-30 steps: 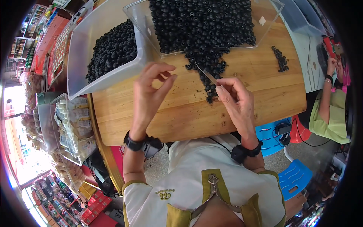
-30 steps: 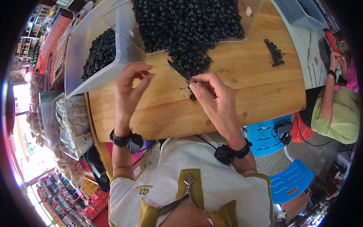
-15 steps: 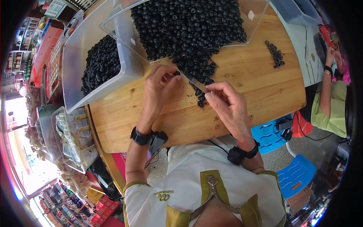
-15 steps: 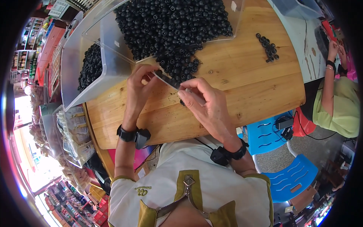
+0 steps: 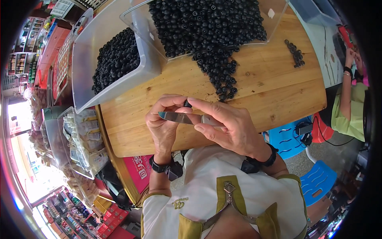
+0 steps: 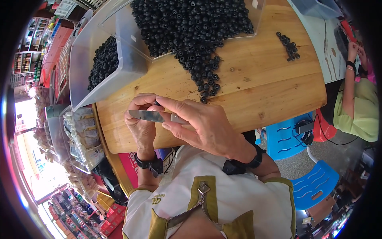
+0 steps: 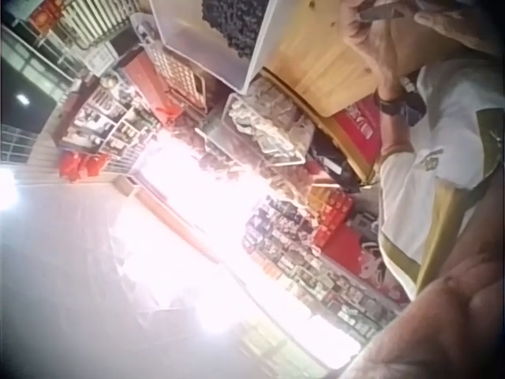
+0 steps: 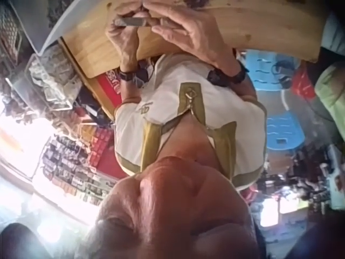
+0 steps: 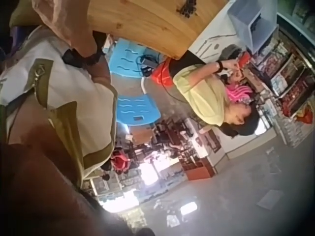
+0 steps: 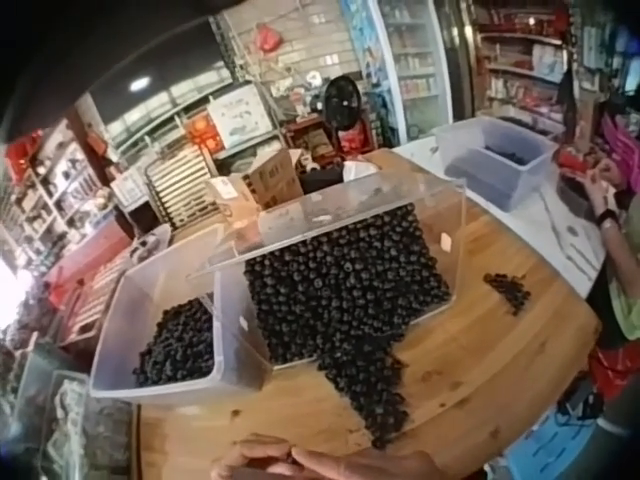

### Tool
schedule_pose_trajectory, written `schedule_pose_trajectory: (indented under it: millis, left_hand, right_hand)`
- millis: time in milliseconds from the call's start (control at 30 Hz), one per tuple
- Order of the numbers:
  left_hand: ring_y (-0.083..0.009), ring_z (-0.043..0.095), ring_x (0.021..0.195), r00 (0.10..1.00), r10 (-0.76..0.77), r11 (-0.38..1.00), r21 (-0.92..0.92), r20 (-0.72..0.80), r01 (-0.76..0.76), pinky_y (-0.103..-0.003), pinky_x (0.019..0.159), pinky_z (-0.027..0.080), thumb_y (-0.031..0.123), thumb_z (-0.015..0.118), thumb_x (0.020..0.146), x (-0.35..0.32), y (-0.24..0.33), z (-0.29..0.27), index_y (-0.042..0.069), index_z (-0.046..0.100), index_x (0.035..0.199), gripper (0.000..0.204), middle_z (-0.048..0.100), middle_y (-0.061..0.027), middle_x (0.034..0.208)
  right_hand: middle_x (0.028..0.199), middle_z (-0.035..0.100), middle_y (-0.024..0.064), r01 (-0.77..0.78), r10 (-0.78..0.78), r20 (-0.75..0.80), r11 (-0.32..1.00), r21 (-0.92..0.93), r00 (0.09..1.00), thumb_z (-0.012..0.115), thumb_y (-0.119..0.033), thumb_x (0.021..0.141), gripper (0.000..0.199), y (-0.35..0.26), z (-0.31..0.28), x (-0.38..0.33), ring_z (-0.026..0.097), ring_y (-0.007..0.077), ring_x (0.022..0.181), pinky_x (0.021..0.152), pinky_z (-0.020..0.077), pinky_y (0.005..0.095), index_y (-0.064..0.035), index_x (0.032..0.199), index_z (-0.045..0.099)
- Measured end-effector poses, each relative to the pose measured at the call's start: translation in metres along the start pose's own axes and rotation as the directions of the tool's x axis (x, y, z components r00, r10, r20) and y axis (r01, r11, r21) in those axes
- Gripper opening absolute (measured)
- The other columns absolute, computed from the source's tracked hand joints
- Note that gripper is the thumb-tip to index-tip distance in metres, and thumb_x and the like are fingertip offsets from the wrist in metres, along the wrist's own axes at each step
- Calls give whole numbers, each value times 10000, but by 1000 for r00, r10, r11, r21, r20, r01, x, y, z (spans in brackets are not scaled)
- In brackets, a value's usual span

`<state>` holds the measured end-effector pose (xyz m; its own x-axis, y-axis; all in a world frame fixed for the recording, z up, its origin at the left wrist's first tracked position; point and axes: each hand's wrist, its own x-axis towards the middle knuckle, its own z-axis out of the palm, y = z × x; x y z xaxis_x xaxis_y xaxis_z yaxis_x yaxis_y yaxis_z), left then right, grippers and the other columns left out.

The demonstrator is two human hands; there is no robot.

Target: The person picks up black plastic parts from a pile, trims them with a knife, and places them into a container. After wiping their arm and the knife with a cloth, they resume trimming the parts and sorting them into the container.

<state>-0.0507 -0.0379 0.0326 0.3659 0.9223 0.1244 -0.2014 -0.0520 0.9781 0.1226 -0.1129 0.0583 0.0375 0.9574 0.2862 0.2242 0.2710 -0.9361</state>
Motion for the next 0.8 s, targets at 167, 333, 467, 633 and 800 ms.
schedule_pose_trajectory:
  millis: [167,333,467,633,800]
  left_hand:
    - [-144,661,870,998,51,997,-58,-41,-53,-254,781,556,-27,752,803,-5,-2,-3,-19,671,1033,244,656,-87,1014]
    - [-146,629,926,994,105,983,-152,0,-104,-268,815,538,23,781,784,-7,-7,-14,-13,663,1017,263,652,-92,1029]
    - [-147,618,941,998,57,984,-169,-13,-58,-274,822,535,62,800,772,-12,-6,-17,-14,659,1022,297,651,-94,1042]
    - [-155,627,948,1000,23,986,-164,-14,-25,-278,829,537,126,823,758,-15,-4,-18,-17,657,1028,348,651,-100,1061]
    - [-164,635,930,999,44,991,-129,0,-44,-281,823,539,98,815,768,-15,-2,-19,-21,657,1025,325,650,-108,1055]
  right_hand:
    - [939,681,78,72,-72,-2,993,-89,997,723,-34,837,483,1,6,0,583,98,666,590,495,229,-46,1301,587]
    - [910,691,60,-12,13,17,999,-32,1000,713,-45,851,351,-6,7,3,573,80,641,573,475,217,-30,1188,614]
    - [852,684,33,-48,49,44,999,-24,998,714,-60,862,235,-9,6,5,556,66,616,553,457,222,-24,1072,612]
    - [851,685,37,-38,40,53,999,-28,998,720,-69,862,223,-8,9,5,565,68,622,554,458,221,-23,1054,617]
    - [851,685,39,-34,35,47,999,-20,998,721,-72,863,211,-10,8,6,565,71,621,553,458,223,-20,1043,624]
